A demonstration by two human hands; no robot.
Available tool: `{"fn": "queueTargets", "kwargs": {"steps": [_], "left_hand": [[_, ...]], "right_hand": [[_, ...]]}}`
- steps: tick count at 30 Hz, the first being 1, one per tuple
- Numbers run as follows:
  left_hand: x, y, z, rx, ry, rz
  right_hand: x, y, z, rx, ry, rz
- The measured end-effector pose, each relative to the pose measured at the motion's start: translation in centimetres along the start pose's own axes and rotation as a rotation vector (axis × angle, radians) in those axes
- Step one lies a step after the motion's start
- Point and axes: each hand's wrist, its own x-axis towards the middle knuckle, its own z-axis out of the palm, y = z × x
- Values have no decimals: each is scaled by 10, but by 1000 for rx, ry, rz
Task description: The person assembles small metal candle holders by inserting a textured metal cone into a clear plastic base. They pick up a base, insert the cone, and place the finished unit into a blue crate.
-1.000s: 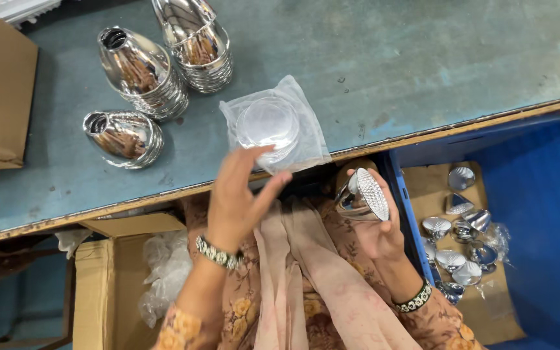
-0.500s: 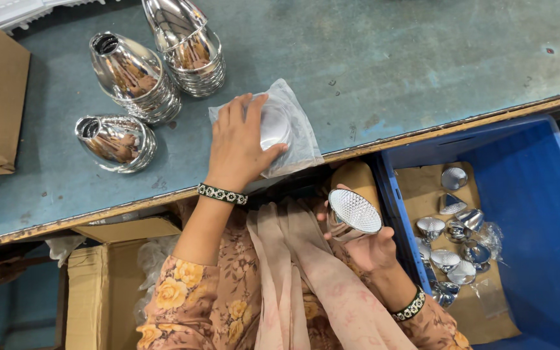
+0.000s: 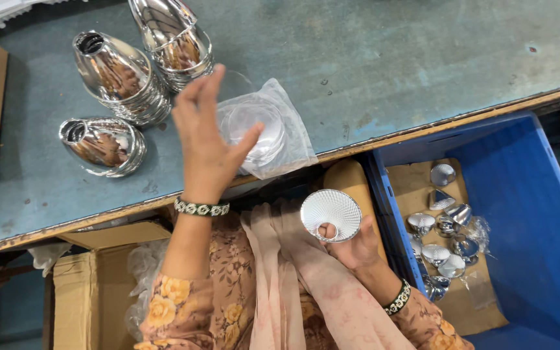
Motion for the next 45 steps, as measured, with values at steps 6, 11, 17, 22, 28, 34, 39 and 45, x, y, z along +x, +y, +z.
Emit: {"fn": "queueTargets", "kwargs": {"steps": [6,11,17,22,28,34,39,45], "left_hand": [[-50,27,-22,-538,-25,-225],[-117,52,-5,-968,-330,-463],[-146,55,2,-1088,-425,-581],[-142,55,5,-1024,-416,-502],[-145,56,12,-1002,-383,-500],[-160,40,32,-1585,-201,-650],[-183,43,44,-1555,-387,-740],[-187,49,41,-1175,-655,-588]], "right_hand": [[4,-1,2,26,-95,-78],[8,-12,11,-182,28,-62],[19,-25,42,-568,-46,-155],[17,-29,60,-759,-35,-176],[7,-32,48,-710,-46,-162],[5,-33,33,5,-59,-125],[11,-40,35,353,-315,5],[8,-35,36,259,-259,14]]}}
